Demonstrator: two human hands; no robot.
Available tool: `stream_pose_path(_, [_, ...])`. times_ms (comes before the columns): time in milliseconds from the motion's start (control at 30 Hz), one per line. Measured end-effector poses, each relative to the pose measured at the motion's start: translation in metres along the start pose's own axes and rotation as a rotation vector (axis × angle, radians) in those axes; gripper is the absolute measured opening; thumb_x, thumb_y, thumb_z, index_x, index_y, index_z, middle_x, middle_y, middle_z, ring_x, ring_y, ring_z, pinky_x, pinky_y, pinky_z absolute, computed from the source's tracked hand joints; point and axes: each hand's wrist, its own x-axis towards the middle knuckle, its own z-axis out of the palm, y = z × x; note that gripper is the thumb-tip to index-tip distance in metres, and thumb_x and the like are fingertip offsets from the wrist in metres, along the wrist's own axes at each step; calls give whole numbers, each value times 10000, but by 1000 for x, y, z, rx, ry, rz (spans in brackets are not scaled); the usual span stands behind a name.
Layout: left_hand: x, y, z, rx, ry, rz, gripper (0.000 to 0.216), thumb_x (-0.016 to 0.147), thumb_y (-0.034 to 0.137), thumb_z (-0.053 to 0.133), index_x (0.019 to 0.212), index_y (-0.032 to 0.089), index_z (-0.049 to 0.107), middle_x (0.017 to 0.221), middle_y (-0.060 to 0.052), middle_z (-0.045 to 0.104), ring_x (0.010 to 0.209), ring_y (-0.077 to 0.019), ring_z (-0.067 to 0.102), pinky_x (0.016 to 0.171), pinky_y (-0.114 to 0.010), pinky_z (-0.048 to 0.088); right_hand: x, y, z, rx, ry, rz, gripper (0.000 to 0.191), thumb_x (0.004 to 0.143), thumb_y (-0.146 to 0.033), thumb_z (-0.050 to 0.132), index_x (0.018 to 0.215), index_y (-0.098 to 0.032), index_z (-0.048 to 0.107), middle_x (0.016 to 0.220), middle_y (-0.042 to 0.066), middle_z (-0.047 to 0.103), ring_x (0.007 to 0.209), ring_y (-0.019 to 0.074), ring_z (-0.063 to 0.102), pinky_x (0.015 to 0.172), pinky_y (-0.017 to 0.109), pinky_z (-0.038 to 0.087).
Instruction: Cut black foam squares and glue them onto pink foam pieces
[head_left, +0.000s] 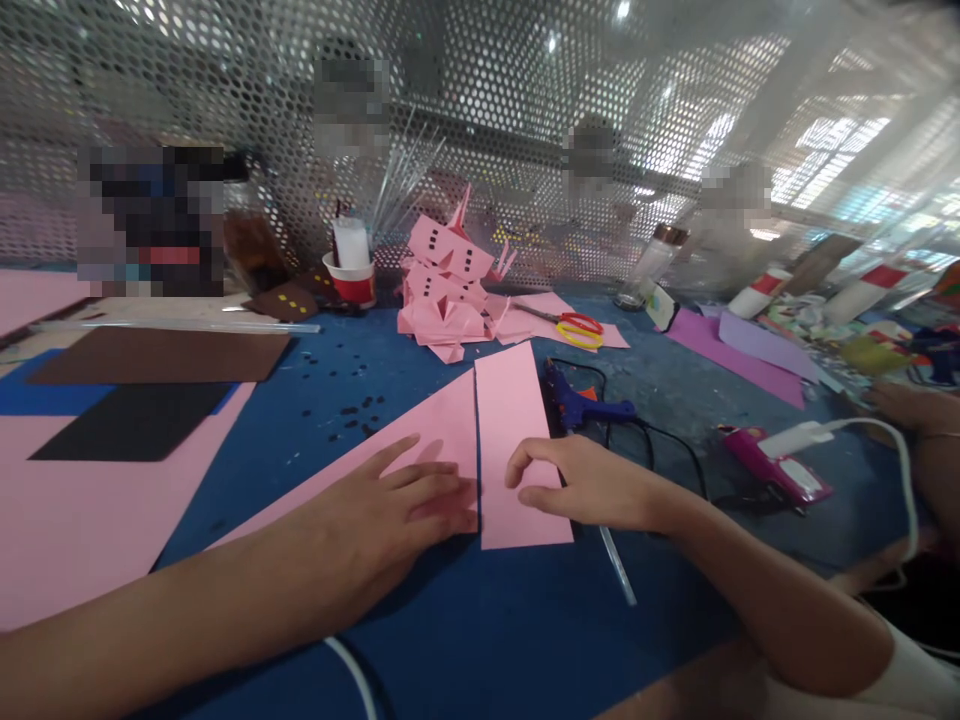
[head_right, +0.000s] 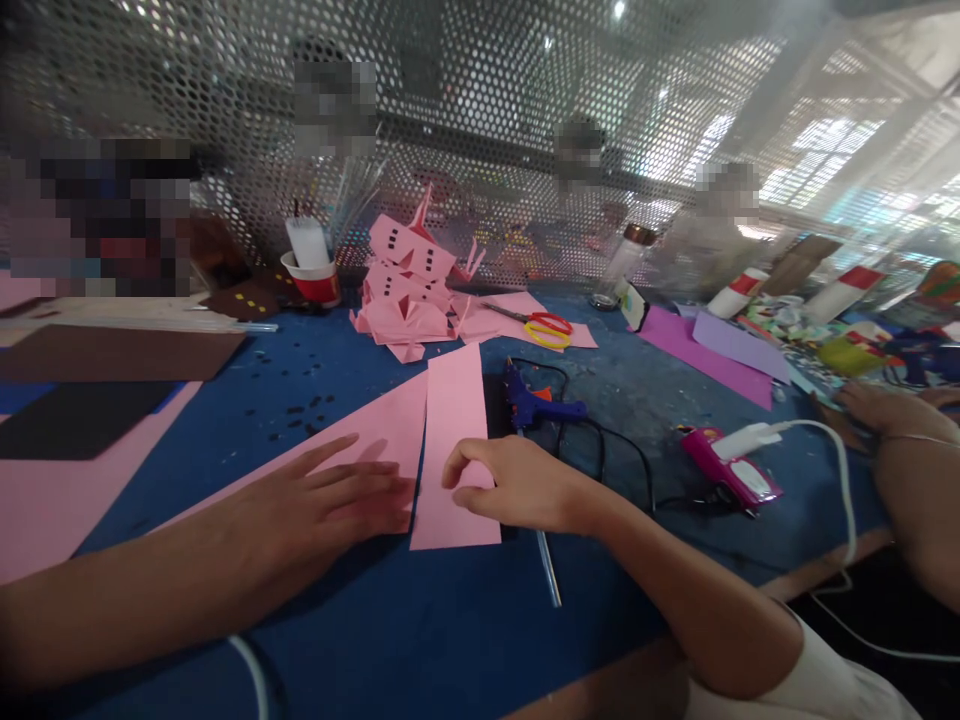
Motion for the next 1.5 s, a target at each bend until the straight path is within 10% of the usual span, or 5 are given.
stream_pose_path(400, [3,2,-8,-28,97,-45,346,914,209,552,1244,309,580,1277,-8,625,1214,-176,557,1182,-409,262,-9,-18,-14,125,198,-159,170,917,-249,556,1061,-243,647,1056,-22,698,913,127,632,806,226,434])
stream_pose_path(800, [-1,11,-15,222,119,7,497,912,293,585,1395,295,466,1374,-3,583,1312,-182,487,1150,-335,322,53,66,-133,173,582,33,191,881,-211,585,1047,-139,649,1017,58,669,849,163,611,792,298,476])
stream_pose_path(1267, [-19,9,10,354,337,-64,451,904,380,588,1327,234,540,1310,-5,634,1331,-160,463,1227,-309,38,157,124,-144,368,397,154,347,936,-353,579,1225,-163,554,1211,87,580,1009,213,610,842,421,532])
stream_pose_path(1500, [-22,-6,25,297,354,-19,381,946,385,495,1311,289,547,1235,21,682,1293,-165,509,1233,-393,90,160,134,-147,209,298,158,392,969,-469,449,1150,-172,631,636,16,645,542,133,581,558,243,451])
